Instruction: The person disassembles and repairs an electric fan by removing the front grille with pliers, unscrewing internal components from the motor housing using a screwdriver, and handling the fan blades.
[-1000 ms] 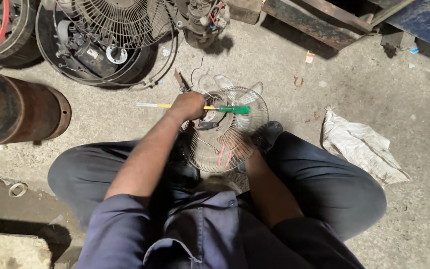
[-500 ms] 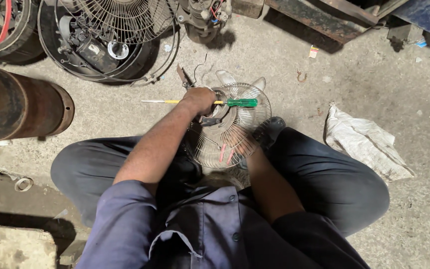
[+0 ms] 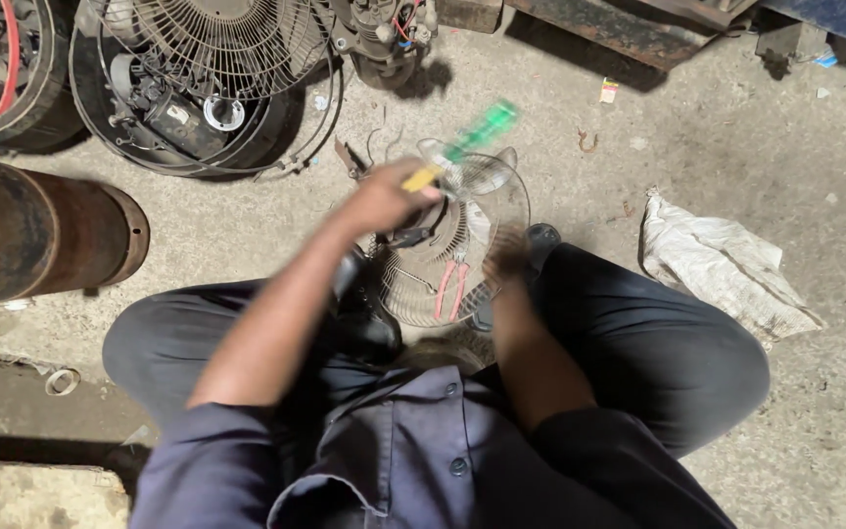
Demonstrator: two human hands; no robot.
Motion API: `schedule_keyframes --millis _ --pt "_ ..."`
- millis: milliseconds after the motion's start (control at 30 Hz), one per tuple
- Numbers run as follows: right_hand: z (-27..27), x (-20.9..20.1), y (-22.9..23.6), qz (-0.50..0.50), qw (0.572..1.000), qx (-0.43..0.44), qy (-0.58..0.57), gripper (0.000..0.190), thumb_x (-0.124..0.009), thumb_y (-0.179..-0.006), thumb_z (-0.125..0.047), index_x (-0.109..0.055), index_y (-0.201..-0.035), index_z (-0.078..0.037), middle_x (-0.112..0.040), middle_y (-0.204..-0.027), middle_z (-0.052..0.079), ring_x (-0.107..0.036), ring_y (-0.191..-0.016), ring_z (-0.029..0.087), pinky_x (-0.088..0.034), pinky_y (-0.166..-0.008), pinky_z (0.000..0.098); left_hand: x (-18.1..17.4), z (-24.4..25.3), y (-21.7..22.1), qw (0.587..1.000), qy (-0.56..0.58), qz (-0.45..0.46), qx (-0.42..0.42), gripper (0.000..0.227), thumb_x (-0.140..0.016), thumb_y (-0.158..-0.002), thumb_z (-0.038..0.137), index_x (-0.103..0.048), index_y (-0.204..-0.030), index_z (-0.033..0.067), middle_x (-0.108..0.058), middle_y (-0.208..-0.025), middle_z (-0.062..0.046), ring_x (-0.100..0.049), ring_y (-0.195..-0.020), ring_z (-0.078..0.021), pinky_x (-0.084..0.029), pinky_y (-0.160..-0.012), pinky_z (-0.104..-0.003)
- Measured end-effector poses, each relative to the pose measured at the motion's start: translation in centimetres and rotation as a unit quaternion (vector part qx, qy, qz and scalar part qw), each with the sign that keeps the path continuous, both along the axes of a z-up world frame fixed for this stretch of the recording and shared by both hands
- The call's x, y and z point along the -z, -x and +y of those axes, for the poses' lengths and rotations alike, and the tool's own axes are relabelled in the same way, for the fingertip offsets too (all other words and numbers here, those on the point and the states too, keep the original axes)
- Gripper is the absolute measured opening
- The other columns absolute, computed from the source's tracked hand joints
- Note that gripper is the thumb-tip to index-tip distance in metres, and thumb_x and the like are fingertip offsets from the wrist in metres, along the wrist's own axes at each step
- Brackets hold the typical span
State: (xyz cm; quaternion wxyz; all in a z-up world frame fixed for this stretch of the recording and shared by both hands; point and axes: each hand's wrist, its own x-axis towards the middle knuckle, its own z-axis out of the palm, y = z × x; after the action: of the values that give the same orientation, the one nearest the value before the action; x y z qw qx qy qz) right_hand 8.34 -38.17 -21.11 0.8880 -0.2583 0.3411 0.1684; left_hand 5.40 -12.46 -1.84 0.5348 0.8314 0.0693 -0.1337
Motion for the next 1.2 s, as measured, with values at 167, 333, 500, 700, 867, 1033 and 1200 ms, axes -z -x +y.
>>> schedule_keyframes --millis 167,333,500,700,867,1033,1200 --pt "0.4 -6.8 -1.6 -0.049 0.996 0.067 -0.035 0.043 -0.027 -0.107 -0.039 -0.052 -0.123 -0.007 -0.066 -0.095 0.010 -0.067 -0.082 0.022 -0.057 -0.072 0.0349 2.7 -12.7 -4.0 0.995 -0.025 -0.091 0.020 0.033 -0.073 -0.094 0.036 -0.069 -0.117 0.0129 -0.073 -0.107 -0.016 -0.072 -0.099 -0.0333 -0.055 -0.087 -0.046" --pt "-1.2 -3.2 -2.8 -0.077 0.991 0.099 -0.038 0.044 -0.027 -0.107 -0.039 -0.052 -0.123 -0.007 -0.066 -0.095 0.010 -0.066 -0.082 0.022 -0.057 -0.072 0.0345 3.1 -17.3 -5.6 0.982 -0.156 -0.095 0.056 0.027 -0.074 -0.087 0.031 -0.069 -0.107 0.0138 -0.071 -0.106 -0.020 -0.070 -0.097 -0.0404 -0.055 -0.082 -0.053" --pt "-4.3 5.9 -3.4 -0.277 0.925 0.009 -0.258 0.037 -0.040 -0.113 -0.033 -0.062 -0.119 -0.004 -0.063 -0.090 0.009 -0.058 -0.070 0.019 -0.049 -0.061 0.0323 3.0 -13.8 -3.0 0.943 -0.294 -0.125 0.091 0.026 -0.061 -0.095 0.019 -0.065 -0.121 0.0206 -0.061 -0.129 -0.023 -0.074 -0.085 -0.0379 -0.058 -0.073 -0.050" --pt "-2.3 6.6 -4.8 -0.111 0.954 0.230 -0.156 0.025 -0.047 -0.102 -0.017 -0.050 -0.077 -0.013 -0.048 -0.069 0.001 -0.051 -0.065 0.018 -0.056 -0.073 0.0395 3.0 -4.6 3.1 0.908 -0.411 0.067 0.048 0.045 -0.066 -0.095 0.051 -0.064 -0.112 0.0097 -0.070 -0.101 -0.018 -0.073 -0.085 -0.0360 -0.057 -0.072 -0.049" --pt "-5.8 8.3 -6.6 -0.216 0.911 0.106 -0.335 0.030 -0.052 -0.105 -0.022 -0.051 -0.076 -0.015 -0.051 -0.065 0.000 -0.049 -0.061 0.016 -0.050 -0.060 0.0308 5.3 0.0 5.4 0.903 -0.418 0.003 0.096 0.044 -0.065 -0.092 0.054 -0.069 -0.104 0.0119 -0.073 -0.102 -0.013 -0.073 -0.084 -0.0351 -0.057 -0.072 -0.049" --pt "-1.8 10.4 -5.5 0.013 0.978 -0.058 0.198 0.015 -0.050 -0.101 -0.022 -0.059 -0.090 -0.016 -0.064 -0.077 0.002 -0.060 -0.063 0.017 -0.052 -0.053 0.0325 4.3 8.4 5.8 0.913 -0.397 0.000 0.095 0.055 -0.061 -0.089 0.063 -0.069 -0.100 0.0105 -0.072 -0.098 -0.014 -0.071 -0.088 -0.0376 -0.055 -0.072 -0.052" --pt "3.1 13.1 -1.4 0.096 0.951 -0.260 0.133 0.015 -0.052 -0.101 -0.025 -0.061 -0.095 -0.014 -0.069 -0.083 0.008 -0.057 -0.062 0.020 -0.043 -0.051 0.0311 3.9 9.4 7.9 0.923 -0.370 0.052 0.093 0.057 -0.062 -0.087 0.066 -0.069 -0.098 0.0104 -0.071 -0.098 -0.013 -0.071 -0.090 -0.0390 -0.055 -0.078 -0.052"
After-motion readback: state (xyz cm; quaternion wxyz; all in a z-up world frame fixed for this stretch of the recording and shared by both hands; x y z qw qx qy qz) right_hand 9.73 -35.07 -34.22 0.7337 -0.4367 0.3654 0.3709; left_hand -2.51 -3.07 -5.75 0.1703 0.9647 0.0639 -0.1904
